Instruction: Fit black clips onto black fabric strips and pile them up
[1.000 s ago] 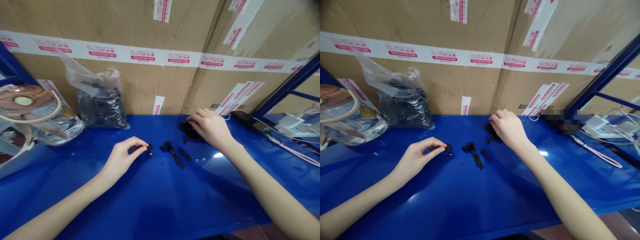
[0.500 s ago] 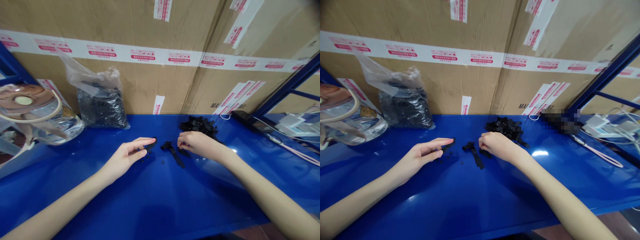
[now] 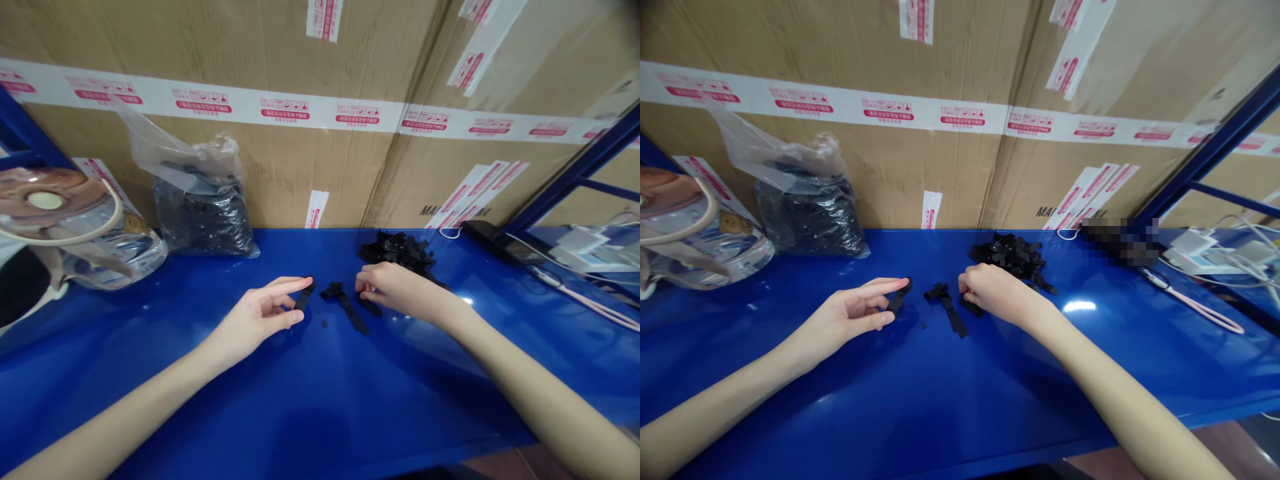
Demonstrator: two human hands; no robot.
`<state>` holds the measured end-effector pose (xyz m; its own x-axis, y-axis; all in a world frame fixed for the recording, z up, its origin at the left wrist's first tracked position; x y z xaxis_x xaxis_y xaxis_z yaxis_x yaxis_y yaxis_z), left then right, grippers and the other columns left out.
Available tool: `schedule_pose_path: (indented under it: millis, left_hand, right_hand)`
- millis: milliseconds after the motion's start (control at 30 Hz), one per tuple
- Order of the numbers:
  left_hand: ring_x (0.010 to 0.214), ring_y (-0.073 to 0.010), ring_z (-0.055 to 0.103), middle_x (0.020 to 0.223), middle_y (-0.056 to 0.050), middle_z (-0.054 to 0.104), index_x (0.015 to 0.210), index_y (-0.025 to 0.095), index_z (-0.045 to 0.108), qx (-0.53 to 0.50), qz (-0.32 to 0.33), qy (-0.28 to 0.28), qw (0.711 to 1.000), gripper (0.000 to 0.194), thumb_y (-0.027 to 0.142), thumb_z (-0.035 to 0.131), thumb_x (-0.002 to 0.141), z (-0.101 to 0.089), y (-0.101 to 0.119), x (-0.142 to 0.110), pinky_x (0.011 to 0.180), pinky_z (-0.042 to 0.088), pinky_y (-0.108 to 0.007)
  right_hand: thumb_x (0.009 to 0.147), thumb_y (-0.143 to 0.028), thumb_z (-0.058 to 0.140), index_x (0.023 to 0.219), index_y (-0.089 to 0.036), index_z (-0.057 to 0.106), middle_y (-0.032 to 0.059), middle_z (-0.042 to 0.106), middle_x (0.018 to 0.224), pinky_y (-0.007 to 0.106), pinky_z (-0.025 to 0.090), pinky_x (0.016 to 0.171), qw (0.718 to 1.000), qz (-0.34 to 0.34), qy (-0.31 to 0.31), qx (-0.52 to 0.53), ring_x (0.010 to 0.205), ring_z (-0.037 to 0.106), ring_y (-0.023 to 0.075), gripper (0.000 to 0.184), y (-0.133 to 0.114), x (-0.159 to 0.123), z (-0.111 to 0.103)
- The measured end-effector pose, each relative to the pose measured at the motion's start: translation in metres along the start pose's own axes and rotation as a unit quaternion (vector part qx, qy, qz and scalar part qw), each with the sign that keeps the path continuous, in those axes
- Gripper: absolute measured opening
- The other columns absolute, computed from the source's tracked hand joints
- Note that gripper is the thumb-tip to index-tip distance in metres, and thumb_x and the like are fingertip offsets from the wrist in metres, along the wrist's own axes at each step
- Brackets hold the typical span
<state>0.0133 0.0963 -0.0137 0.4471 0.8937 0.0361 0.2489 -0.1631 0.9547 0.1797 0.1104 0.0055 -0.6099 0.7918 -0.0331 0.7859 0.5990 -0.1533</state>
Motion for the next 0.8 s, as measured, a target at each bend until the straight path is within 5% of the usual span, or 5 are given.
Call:
schedule_pose_path:
  millis: [300,400,533,633,800]
  left_hand:
    - [0.075,-0.0115,0.054,0.132,-0.007,0.057,0.124,0.028,0.064,0.065,0.04,-0.012,0.997,0.043,0.027,0.065,0.081,0.004,0.009,-0.003,0.066,0.051,-0.026]
    - [0.075,-0.0113,0.054,0.13,-0.006,0.057,0.125,0.028,0.063,0.081,0.053,-0.006,0.995,0.043,0.025,0.062,0.082,0.007,0.015,-0.006,0.069,0.051,-0.027]
    - [0.072,-0.0106,0.053,0.132,-0.007,0.055,0.126,0.027,0.063,0.05,0.042,-0.008,0.998,0.044,0.025,0.062,0.082,0.013,0.012,-0.007,0.071,0.051,-0.028]
    - [0.074,-0.0118,0.054,0.135,-0.008,0.053,0.125,0.026,0.064,0.011,0.027,-0.024,0.999,0.044,0.027,0.063,0.081,0.019,0.006,-0.007,0.072,0.051,-0.029]
    - [0.07,-0.0103,0.051,0.137,-0.007,0.051,0.125,0.027,0.064,-0.014,0.027,-0.006,1.0,0.044,0.025,0.064,0.081,0.017,0.003,-0.01,0.071,0.051,-0.03]
  right_hand:
    - [0.079,-0.003,0.052,0.08,-0.016,0.067,0.002,0.066,0.07,0.023,0.041,0.062,0.997,0.056,0.018,0.047,0.065,0.059,0.0135,0.02,0.012,0.0,-0.004]
    - [0.081,-0.003,0.051,0.085,-0.016,0.066,0.0026,0.066,0.076,0.024,0.042,0.064,0.991,0.021,0.089,0.092,0.066,0.058,0.013,0.02,-0.006,0.001,-0.02]
    - [0.086,-0.012,0.055,0.087,-0.018,0.061,0.0003,0.065,0.081,0.023,0.047,0.069,0.923,-0.038,0.255,0.287,0.072,0.06,0.012,0.008,-0.036,-0.008,-0.04]
    - [0.085,-0.019,0.06,0.081,-0.02,0.056,-0.0015,0.063,0.077,0.022,0.048,0.065,0.887,-0.042,0.288,0.358,0.069,0.058,0.0109,0.006,-0.054,-0.012,-0.03]
    - [0.083,-0.022,0.063,0.076,-0.021,0.051,-0.0024,0.061,0.075,0.021,0.046,0.058,0.878,0.024,0.281,0.386,0.067,0.059,0.011,0.014,-0.056,-0.011,-0.012]
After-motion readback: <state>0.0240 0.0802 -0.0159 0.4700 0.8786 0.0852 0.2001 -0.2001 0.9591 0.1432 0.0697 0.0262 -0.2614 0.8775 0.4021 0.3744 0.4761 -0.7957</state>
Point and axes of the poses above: each hand's wrist, its own x-axis towards the middle knuckle, its own z-axis out of the palm, y = z × x, the point moved 10 cm from there along x, towards the middle knuckle
